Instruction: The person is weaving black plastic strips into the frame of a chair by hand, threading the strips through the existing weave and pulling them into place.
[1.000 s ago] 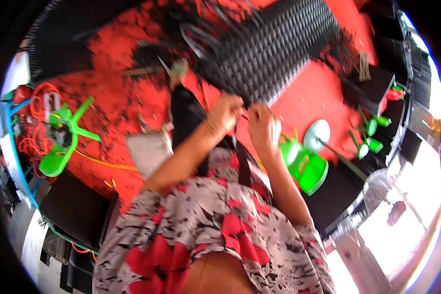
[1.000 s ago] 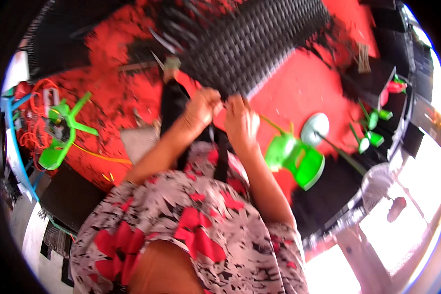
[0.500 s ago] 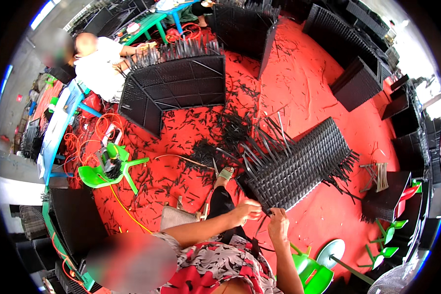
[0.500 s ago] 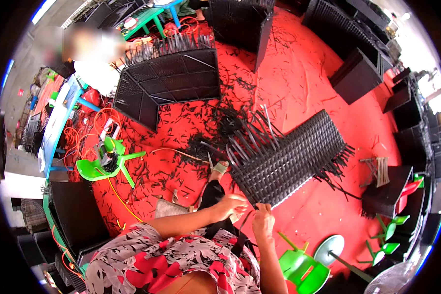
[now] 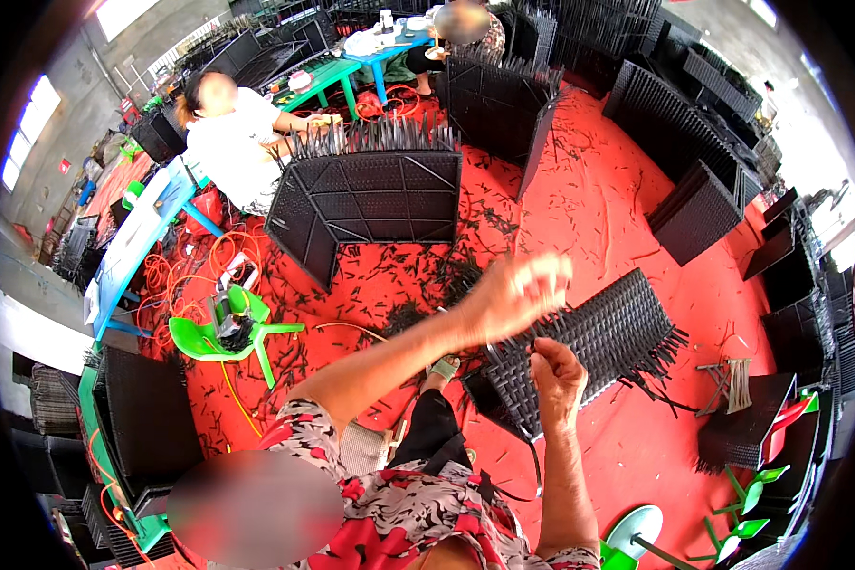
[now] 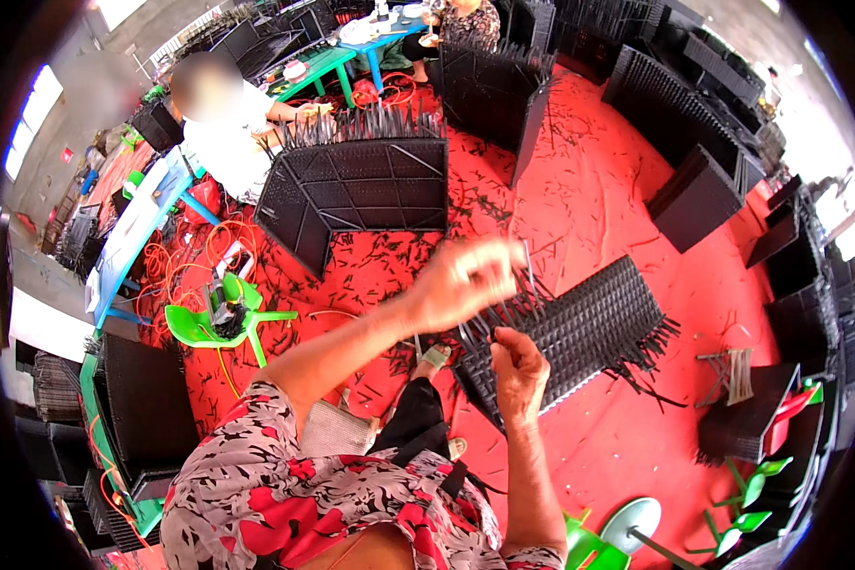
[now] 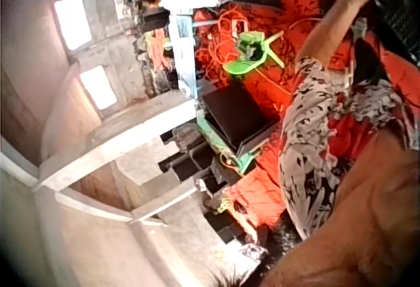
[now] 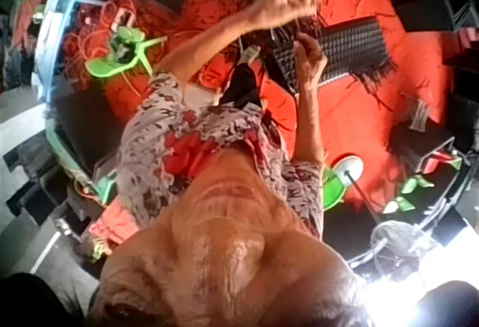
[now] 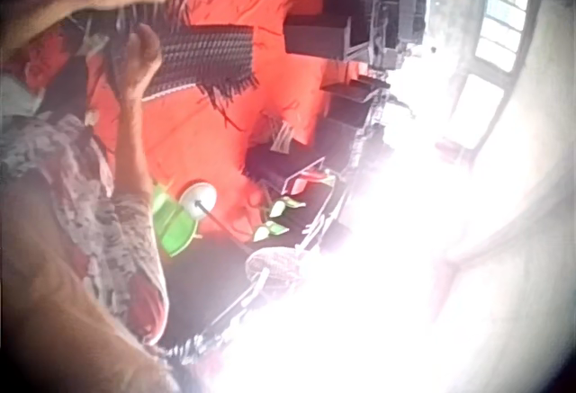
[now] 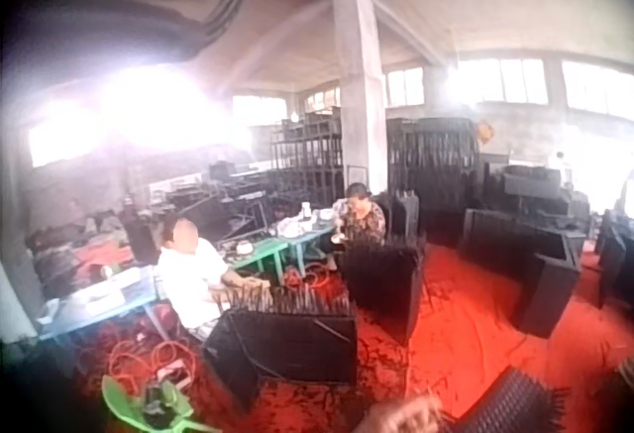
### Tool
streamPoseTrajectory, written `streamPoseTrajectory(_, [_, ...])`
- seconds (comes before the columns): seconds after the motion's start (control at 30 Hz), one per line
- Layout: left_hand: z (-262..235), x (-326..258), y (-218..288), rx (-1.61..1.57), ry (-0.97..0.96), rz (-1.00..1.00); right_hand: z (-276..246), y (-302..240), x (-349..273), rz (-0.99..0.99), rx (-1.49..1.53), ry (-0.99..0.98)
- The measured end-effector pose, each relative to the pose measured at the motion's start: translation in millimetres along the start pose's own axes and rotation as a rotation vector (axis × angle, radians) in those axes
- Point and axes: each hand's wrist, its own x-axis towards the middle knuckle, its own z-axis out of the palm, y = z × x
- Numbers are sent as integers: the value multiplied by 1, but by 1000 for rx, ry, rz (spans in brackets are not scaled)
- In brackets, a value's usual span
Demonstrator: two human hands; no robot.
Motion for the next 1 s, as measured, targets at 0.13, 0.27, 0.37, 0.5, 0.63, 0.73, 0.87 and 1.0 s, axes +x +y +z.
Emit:
streamPoseTrajectory(0.13, [53, -58, -55, 132, -53, 85, -5, 2, -16, 0, -268, -13])
streamPoseTrajectory(0.27, [65, -83, -72, 262, -30, -31, -3, 11, -22, -45, -208, 37])
streamPoseTrajectory(0.37, [59, -93, -74, 134, -47, -90, 0, 17, -23, -55, -255, -18])
streamPoseTrajectory(0.5, [1, -48, -69, -126, 261, -159, -1, 19, -23, -21, -330, -47])
streamPoseTrajectory(0.63, [-135, 54, -49, 29, 501, -39, -5, 19, -16, -62, -325, -69])
streamPoseTrajectory(0.73, [-226, 113, -24, 213, 629, -52, 7, 18, -11, -206, -417, -126])
streamPoseTrajectory(0.87, [-311, 157, 20, 335, 891, -248, 11, 26, 6, -295, -466, -191])
streamPoseTrajectory(1.0, [-296, 120, 1, 547, 618, -190, -1, 28, 17, -301, -460, -170])
